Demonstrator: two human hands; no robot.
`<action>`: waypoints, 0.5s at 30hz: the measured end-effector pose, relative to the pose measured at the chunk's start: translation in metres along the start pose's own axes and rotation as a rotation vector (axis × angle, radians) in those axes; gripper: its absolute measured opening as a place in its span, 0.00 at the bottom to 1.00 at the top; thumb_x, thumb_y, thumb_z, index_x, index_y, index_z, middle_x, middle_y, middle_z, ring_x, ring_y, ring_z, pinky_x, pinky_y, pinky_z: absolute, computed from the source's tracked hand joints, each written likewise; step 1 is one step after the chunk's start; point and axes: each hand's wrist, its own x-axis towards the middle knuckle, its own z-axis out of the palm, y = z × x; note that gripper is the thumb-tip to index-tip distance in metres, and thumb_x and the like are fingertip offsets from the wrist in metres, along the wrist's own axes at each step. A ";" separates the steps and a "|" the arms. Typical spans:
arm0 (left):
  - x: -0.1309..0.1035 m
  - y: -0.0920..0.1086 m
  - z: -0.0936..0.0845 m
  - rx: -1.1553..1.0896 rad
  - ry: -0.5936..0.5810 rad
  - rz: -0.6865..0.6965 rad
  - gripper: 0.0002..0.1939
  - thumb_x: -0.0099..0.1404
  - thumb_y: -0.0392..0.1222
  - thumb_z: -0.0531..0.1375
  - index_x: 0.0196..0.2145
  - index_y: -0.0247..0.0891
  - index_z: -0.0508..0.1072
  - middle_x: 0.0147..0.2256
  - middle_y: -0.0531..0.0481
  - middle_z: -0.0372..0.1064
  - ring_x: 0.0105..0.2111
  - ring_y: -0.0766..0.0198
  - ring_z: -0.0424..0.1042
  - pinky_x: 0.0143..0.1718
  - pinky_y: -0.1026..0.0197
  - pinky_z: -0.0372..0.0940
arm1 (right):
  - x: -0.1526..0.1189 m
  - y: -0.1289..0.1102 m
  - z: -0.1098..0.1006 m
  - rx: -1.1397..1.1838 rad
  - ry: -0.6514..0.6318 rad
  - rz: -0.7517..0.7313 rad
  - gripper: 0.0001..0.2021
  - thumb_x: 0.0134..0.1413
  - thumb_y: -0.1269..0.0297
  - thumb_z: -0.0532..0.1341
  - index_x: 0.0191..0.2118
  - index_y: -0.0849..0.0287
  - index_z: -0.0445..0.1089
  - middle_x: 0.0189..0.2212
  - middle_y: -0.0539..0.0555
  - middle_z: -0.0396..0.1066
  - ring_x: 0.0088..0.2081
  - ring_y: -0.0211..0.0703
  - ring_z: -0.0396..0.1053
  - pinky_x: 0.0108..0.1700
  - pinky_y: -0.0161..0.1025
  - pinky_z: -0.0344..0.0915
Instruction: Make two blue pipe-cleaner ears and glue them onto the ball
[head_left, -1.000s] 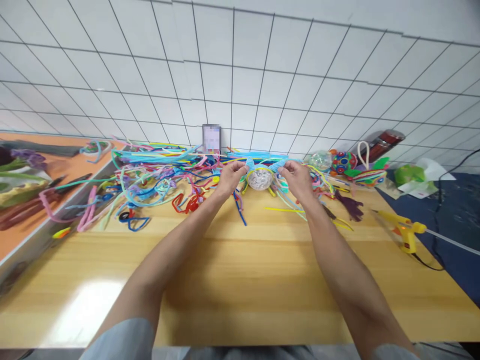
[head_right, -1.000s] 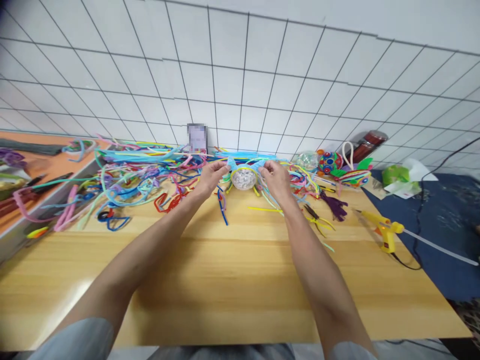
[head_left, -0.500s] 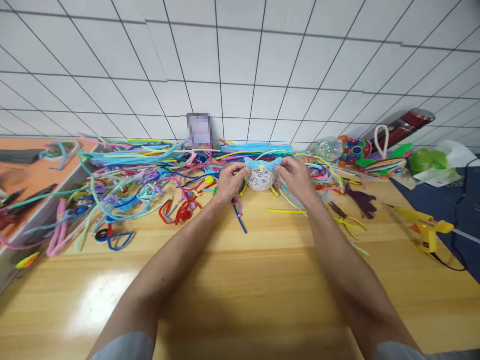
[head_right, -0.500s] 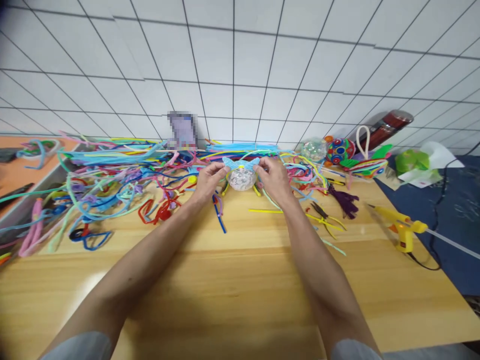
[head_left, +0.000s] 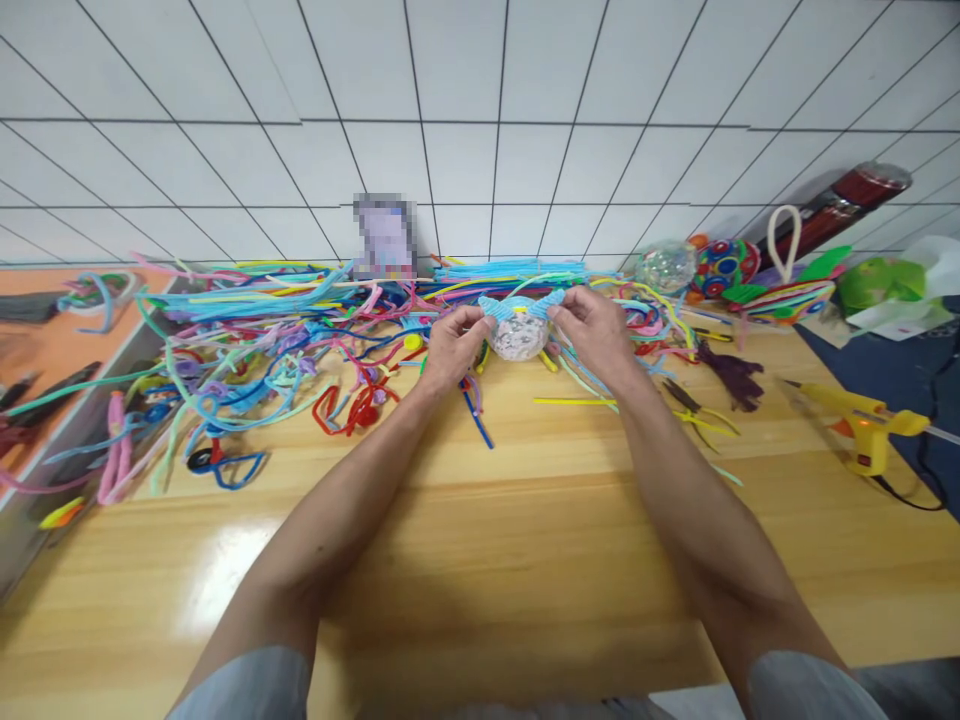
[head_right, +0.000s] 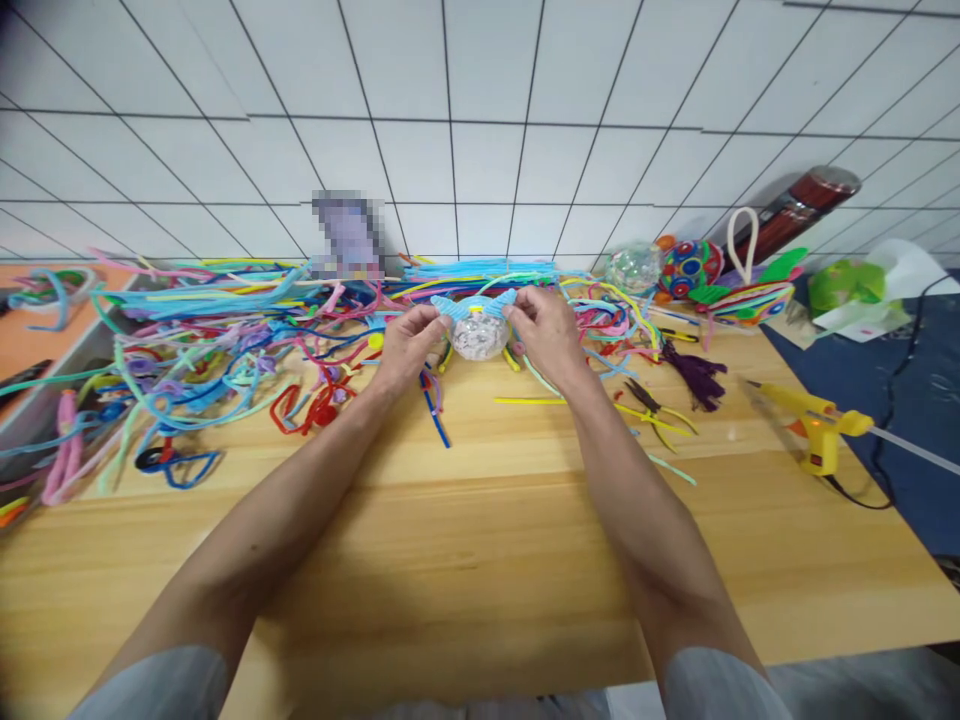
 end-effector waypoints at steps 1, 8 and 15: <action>0.000 0.000 0.000 0.012 0.004 0.025 0.16 0.60 0.53 0.71 0.31 0.39 0.75 0.27 0.54 0.70 0.29 0.66 0.66 0.30 0.65 0.61 | 0.000 0.000 0.000 -0.003 0.001 -0.004 0.09 0.58 0.62 0.63 0.29 0.53 0.64 0.24 0.47 0.63 0.27 0.40 0.60 0.31 0.40 0.55; 0.002 -0.002 -0.003 0.135 0.005 0.232 0.12 0.63 0.47 0.67 0.28 0.38 0.73 0.29 0.52 0.69 0.31 0.65 0.65 0.34 0.64 0.61 | -0.001 0.003 0.001 0.029 -0.002 -0.001 0.08 0.59 0.62 0.63 0.29 0.53 0.66 0.25 0.47 0.66 0.29 0.41 0.63 0.32 0.40 0.59; 0.003 -0.007 -0.003 0.166 0.023 0.265 0.11 0.65 0.47 0.66 0.29 0.38 0.74 0.29 0.52 0.69 0.31 0.65 0.66 0.35 0.63 0.61 | 0.000 0.005 0.003 0.035 0.011 -0.027 0.07 0.59 0.61 0.64 0.31 0.53 0.69 0.27 0.50 0.70 0.34 0.44 0.67 0.35 0.40 0.62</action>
